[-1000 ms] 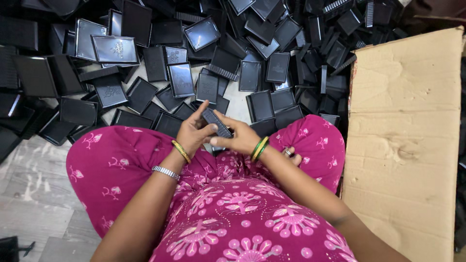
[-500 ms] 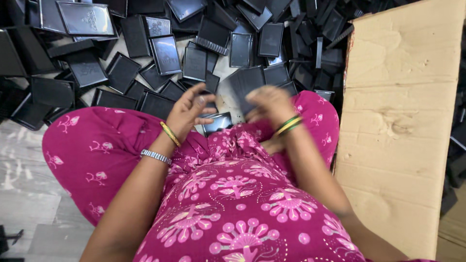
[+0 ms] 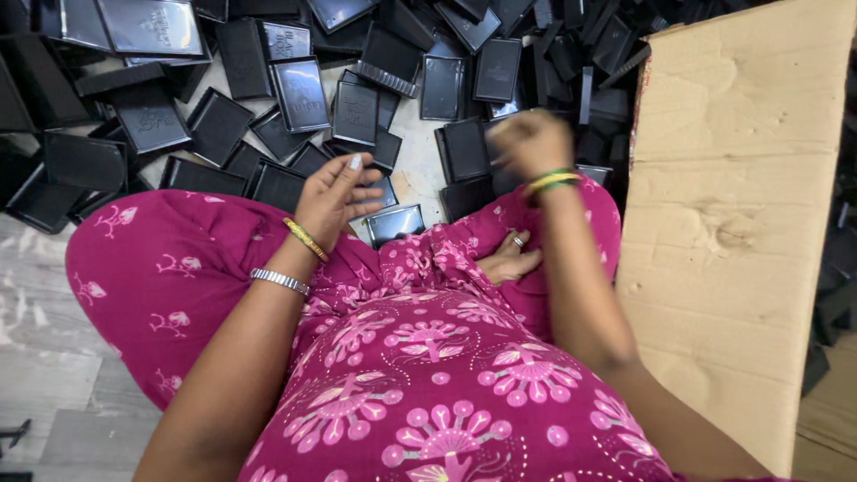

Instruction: The person sits cross-legged on the floor and repeatedly picks up small black plastic cases from a large pile. They open each case, inspect the interior, and place it back into the pile. The task continues throughout the clip with no visible final destination for the sorted items.

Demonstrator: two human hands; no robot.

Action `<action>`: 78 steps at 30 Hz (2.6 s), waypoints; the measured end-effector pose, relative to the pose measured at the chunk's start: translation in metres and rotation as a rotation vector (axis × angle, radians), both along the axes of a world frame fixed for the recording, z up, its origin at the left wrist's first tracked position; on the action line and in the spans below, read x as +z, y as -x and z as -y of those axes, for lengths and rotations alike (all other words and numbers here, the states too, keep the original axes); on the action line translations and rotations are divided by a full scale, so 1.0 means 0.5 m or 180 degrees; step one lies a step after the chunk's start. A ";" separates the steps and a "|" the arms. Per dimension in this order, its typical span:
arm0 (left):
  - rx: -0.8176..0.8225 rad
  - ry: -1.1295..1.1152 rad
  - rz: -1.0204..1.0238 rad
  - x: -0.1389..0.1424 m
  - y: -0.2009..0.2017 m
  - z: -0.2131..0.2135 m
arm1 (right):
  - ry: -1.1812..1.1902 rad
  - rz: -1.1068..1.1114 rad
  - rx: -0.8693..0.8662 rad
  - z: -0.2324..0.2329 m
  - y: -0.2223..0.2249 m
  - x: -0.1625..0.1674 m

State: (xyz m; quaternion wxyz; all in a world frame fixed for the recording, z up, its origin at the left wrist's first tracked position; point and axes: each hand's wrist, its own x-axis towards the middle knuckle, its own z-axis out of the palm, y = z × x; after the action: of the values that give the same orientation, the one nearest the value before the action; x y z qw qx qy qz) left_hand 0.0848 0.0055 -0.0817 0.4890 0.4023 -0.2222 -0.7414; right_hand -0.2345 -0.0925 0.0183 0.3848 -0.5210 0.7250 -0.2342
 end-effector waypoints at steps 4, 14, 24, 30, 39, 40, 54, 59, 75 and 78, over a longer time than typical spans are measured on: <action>-0.0067 -0.0115 -0.0203 -0.026 -0.005 -0.004 | 0.0148 -0.1850 0.1003 -0.004 -0.137 -0.099; 0.0108 -0.0297 -0.0246 -0.008 0.005 0.015 | -0.0405 0.1352 0.1722 -0.078 -0.288 -0.084; 0.1575 0.0040 -0.0642 0.026 -0.032 0.018 | 0.1206 -0.1367 0.1449 0.027 -0.437 -0.077; 0.1482 0.0189 -0.0518 0.034 -0.030 0.026 | 0.0854 -0.1484 0.1416 0.043 -0.413 -0.096; 0.1077 0.0030 -0.0842 0.052 -0.019 0.023 | -0.0323 0.2508 0.1505 -0.057 -0.250 -0.077; 0.1010 0.0075 -0.0791 0.052 -0.016 0.024 | -0.0373 0.2614 0.1626 -0.068 -0.245 -0.077; 0.0540 0.0115 -0.0395 0.045 -0.013 0.001 | 0.0902 0.1205 0.2023 -0.151 -0.270 -0.038; 0.0441 0.0151 -0.0384 0.015 -0.007 -0.004 | 0.1207 0.0829 0.1996 -0.175 -0.265 -0.017; 0.0804 0.0074 0.0144 0.006 -0.024 0.003 | 0.0065 0.1173 -0.0993 -0.026 0.036 -0.008; 0.0954 -0.0119 0.0188 0.001 -0.025 0.008 | 0.2757 0.3265 -0.2590 -0.004 0.261 0.107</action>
State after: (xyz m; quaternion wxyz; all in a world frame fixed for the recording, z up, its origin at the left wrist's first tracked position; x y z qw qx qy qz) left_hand 0.0974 0.0017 -0.0811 0.5798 0.4617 -0.1601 -0.6520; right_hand -0.3651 -0.0905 0.0716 0.3181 -0.1449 0.4348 -0.8299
